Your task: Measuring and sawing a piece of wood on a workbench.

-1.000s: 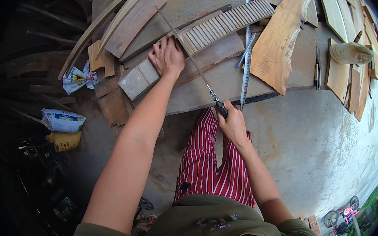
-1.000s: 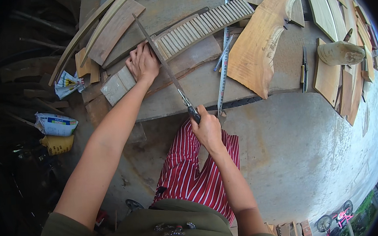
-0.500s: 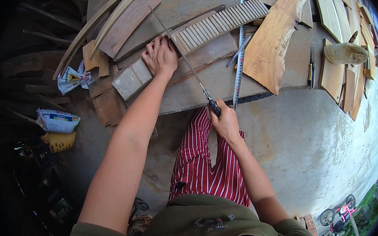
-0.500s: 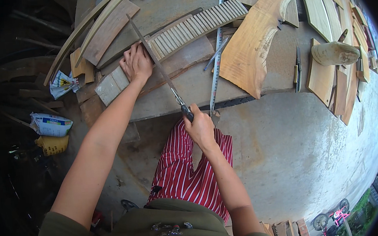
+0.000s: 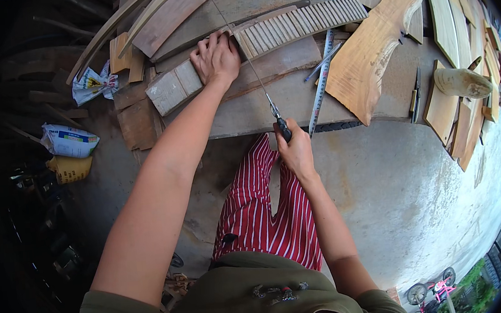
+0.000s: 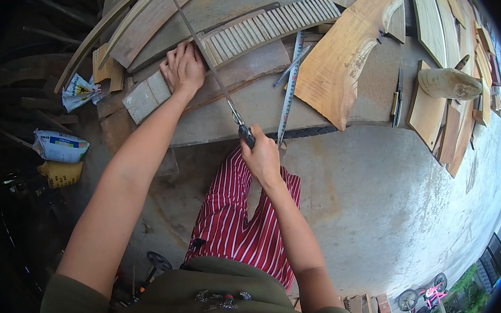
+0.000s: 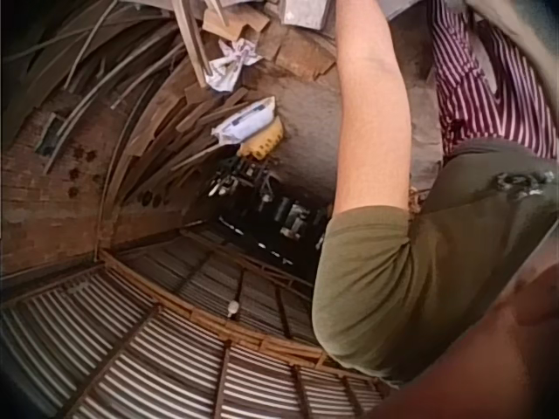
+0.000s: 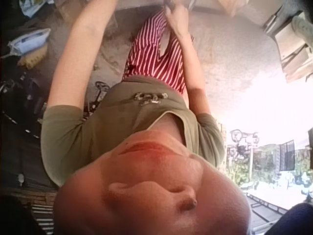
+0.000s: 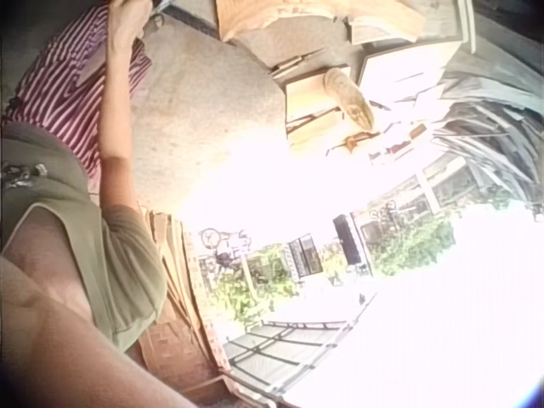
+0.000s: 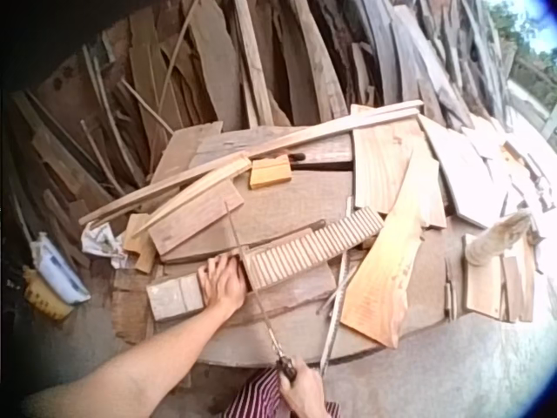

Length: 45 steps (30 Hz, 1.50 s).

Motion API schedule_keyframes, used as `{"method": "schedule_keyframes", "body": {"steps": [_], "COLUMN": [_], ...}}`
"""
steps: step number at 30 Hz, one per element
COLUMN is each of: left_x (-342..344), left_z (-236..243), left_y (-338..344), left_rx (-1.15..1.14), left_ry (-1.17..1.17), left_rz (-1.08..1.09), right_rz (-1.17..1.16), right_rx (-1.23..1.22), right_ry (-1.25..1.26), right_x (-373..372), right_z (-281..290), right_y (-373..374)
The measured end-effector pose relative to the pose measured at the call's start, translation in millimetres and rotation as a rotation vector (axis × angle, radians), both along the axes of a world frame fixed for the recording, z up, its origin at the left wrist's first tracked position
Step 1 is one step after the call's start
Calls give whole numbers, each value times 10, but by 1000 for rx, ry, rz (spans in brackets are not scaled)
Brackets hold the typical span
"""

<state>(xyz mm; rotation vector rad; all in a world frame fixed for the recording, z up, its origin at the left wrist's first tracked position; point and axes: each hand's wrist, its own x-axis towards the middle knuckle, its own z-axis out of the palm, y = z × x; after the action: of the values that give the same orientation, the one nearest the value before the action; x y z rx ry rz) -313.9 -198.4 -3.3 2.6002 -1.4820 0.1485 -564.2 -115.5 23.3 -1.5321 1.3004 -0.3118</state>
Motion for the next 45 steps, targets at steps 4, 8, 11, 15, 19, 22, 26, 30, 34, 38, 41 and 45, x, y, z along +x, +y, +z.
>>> {"method": "schedule_keyframes", "body": {"steps": [4,8,11,15,19,22,26,30,34,38,41,45], "left_x": [7,-17,-29,11,11,-22,-19,7,10,1,11,42], "left_z": [53,65,-8,-33,18,44,18,21,5,-16,-28,-14], "left_y": [-10,-19,-57,-7,-31,-24,-28,-7,-41,-40,-7,-18], "left_rx": [26,31,-31,-26,-6,27,11,10,11,11,40,9], "left_ry": [11,-14,20,33,15,0,4,5,14,17,-6,9], "left_rz": [13,9,-10,11,9,6,2,5,5,-6,1,18], "right_rz": [27,18,-1,-26,-5,26,-4,-14,-9,-57,-32,-37], "right_rx": [-35,-2,-56,18,32,5,57,73,14,2,-45,91], "right_ry": [29,-9,-16,-24,-40,35,25,8,-1,-25,-11,-9], "right_x": [-430,-300,76,57,-360,-365,-320,-320,-201,82,62,-290], "right_z": [36,48,-63,-12,98,126,221,203,91,26,25,154], "right_y": [375,238,-39,99,469,495,510,505,403,106,160,504]}}
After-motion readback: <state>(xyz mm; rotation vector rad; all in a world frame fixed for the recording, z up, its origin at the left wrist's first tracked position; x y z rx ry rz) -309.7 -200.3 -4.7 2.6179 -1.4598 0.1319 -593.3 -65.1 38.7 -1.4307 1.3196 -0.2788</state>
